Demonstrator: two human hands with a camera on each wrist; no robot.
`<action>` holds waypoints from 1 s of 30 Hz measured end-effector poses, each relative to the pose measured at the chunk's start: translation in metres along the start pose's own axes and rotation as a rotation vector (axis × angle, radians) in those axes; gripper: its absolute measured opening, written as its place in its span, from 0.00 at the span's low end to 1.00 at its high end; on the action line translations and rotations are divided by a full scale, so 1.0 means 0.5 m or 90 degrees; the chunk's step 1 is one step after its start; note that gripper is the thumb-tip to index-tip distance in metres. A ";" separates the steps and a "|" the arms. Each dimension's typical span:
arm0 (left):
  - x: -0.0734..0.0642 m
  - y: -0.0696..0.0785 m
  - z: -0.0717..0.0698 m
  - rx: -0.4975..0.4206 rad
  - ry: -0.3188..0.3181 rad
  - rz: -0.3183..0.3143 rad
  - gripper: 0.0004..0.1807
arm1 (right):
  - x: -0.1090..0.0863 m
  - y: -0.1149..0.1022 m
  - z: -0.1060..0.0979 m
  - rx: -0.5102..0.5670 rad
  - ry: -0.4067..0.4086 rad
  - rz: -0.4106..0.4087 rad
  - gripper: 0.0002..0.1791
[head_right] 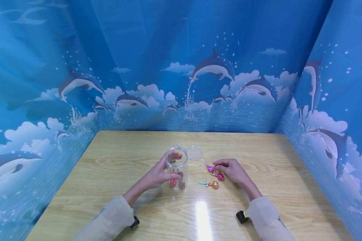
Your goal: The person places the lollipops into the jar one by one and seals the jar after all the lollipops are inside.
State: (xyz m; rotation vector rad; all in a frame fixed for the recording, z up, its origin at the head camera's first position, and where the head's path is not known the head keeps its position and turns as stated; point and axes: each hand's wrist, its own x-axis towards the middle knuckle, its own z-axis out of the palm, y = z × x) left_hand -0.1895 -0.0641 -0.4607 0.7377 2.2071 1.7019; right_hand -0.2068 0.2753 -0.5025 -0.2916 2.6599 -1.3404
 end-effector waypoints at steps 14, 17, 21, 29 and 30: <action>0.002 -0.004 0.001 0.011 0.002 0.000 0.47 | 0.061 -0.019 -0.003 -0.052 -0.121 -0.063 0.18; 0.002 -0.003 0.001 0.012 0.006 -0.005 0.47 | 0.068 -0.020 -0.004 -0.046 -0.141 -0.059 0.20; 0.002 -0.001 0.002 0.009 0.009 -0.015 0.47 | 0.071 -0.020 -0.004 -0.043 -0.148 -0.061 0.20; 0.002 -0.003 0.002 0.010 0.008 -0.019 0.47 | 0.073 -0.015 0.001 -0.044 -0.130 -0.082 0.18; 0.002 -0.003 0.002 0.009 0.008 -0.019 0.47 | 0.074 -0.014 0.001 -0.046 -0.125 -0.082 0.17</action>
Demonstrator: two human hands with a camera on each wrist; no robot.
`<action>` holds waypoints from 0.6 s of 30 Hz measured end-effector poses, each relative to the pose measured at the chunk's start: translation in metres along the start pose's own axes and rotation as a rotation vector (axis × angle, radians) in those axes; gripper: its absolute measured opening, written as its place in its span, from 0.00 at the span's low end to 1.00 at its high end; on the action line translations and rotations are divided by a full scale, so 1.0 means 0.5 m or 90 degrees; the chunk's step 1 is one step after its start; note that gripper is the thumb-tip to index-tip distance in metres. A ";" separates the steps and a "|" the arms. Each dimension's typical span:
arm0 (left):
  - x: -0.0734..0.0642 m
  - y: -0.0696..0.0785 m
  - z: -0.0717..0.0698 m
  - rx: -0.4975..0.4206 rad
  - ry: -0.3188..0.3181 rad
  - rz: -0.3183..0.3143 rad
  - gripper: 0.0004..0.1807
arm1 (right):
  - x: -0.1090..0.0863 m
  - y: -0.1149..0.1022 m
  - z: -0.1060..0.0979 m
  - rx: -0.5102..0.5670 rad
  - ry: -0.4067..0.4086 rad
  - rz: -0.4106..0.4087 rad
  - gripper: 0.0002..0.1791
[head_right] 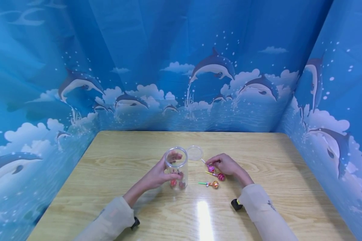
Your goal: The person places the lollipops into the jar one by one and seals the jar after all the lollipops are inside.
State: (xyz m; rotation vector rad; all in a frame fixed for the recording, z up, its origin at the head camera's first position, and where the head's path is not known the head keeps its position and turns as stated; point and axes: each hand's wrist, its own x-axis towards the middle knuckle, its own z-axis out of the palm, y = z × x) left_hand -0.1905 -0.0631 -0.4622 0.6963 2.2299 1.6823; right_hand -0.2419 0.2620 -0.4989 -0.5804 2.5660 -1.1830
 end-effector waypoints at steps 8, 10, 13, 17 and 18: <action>0.000 0.001 0.000 -0.005 0.002 -0.005 0.46 | -0.001 -0.003 0.001 0.005 0.000 -0.002 0.17; -0.001 0.001 0.000 -0.003 0.005 -0.007 0.47 | -0.002 -0.004 0.002 0.000 0.000 -0.009 0.16; -0.001 0.002 0.000 -0.005 0.005 -0.008 0.46 | -0.003 -0.004 0.001 -0.024 0.012 -0.008 0.16; -0.002 0.003 0.000 -0.008 0.002 -0.009 0.46 | -0.009 0.000 -0.001 -0.041 0.045 0.053 0.16; -0.002 0.004 0.000 -0.008 0.002 -0.010 0.46 | -0.011 0.002 -0.002 -0.039 0.054 0.069 0.16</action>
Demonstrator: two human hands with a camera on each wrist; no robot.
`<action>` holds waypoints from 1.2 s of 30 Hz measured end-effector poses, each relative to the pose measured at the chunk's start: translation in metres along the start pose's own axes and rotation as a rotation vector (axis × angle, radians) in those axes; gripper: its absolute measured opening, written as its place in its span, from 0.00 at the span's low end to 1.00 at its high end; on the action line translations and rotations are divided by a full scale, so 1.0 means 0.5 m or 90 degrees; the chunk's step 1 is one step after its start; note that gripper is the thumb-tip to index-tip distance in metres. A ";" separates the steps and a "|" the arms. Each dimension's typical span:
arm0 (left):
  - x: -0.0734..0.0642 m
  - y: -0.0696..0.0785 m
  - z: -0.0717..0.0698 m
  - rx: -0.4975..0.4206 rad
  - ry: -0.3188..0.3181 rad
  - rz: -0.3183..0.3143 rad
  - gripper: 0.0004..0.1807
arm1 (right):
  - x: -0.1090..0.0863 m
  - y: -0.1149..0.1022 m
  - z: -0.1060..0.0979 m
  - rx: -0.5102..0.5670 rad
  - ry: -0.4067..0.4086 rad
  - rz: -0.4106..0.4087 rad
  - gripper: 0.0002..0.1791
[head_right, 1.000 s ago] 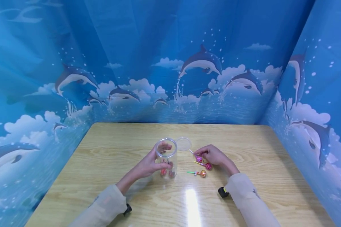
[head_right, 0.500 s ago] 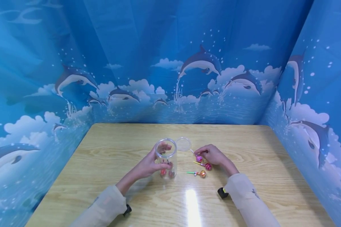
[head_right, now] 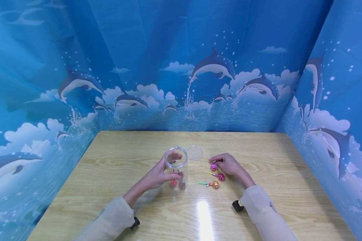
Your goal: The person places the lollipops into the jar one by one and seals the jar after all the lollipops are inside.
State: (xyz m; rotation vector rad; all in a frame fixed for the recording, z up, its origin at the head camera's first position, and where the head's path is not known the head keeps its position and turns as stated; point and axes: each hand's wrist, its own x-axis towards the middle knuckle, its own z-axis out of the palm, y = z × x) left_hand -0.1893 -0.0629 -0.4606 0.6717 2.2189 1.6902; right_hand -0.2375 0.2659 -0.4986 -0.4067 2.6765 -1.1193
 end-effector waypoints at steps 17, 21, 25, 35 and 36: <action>-0.001 -0.001 0.001 -0.005 0.007 -0.009 0.45 | -0.047 0.019 -0.018 -0.047 0.102 0.053 0.08; -0.001 -0.002 0.000 -0.005 0.006 -0.004 0.45 | -0.053 0.029 -0.024 -0.099 0.157 0.047 0.06; 0.000 -0.002 0.000 -0.002 0.006 -0.003 0.46 | -0.056 0.048 -0.030 -0.131 0.177 0.047 0.07; 0.000 -0.003 0.001 0.005 0.007 -0.003 0.47 | -0.077 0.064 -0.057 -0.119 0.138 0.070 0.07; 0.000 -0.003 0.001 0.004 0.007 -0.002 0.46 | -0.081 0.065 -0.059 -0.118 0.136 0.078 0.07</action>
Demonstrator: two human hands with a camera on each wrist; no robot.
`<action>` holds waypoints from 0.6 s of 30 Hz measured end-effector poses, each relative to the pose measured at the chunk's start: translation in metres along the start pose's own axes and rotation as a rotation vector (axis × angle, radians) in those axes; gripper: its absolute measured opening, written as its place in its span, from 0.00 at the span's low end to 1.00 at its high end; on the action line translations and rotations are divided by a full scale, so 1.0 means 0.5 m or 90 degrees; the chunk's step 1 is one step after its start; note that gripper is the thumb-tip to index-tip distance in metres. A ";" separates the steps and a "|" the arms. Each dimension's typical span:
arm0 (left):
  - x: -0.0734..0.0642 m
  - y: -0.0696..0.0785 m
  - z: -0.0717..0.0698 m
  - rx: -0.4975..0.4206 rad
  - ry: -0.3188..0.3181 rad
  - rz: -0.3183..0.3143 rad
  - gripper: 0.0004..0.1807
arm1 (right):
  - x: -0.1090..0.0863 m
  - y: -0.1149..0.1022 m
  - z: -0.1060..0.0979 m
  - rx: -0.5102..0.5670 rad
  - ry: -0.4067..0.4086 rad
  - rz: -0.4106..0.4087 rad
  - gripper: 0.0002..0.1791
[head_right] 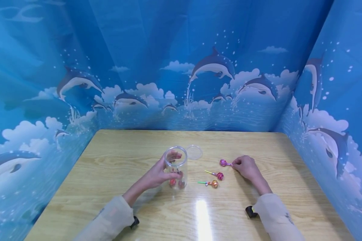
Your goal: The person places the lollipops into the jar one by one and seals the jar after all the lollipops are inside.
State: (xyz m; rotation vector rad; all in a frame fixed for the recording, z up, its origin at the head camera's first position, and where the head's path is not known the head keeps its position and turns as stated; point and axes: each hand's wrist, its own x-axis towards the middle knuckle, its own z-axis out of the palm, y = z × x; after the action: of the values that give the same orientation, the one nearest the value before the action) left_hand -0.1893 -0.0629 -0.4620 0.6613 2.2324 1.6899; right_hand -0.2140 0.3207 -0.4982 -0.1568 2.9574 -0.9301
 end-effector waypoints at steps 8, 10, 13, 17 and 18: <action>0.002 -0.002 -0.001 -0.003 -0.006 0.003 0.46 | -0.026 0.015 -0.013 0.203 0.020 0.106 0.16; 0.002 -0.003 -0.001 -0.005 -0.006 0.004 0.46 | -0.035 0.013 -0.018 0.315 0.037 0.124 0.18; 0.001 -0.003 -0.002 -0.004 -0.008 0.007 0.46 | -0.051 0.006 -0.031 0.468 0.055 0.126 0.20; -0.001 -0.003 -0.004 -0.002 -0.012 0.012 0.47 | -0.072 -0.009 -0.056 0.645 0.056 0.105 0.11; -0.001 -0.003 -0.004 -0.003 -0.013 0.013 0.47 | -0.077 -0.014 -0.061 0.682 0.056 0.094 0.08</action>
State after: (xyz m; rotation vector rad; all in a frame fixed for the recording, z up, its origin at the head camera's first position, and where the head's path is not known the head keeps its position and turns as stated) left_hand -0.1902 -0.0653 -0.4627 0.6989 2.2151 1.6897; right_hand -0.1770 0.3365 -0.4688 0.1423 2.0666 -2.2998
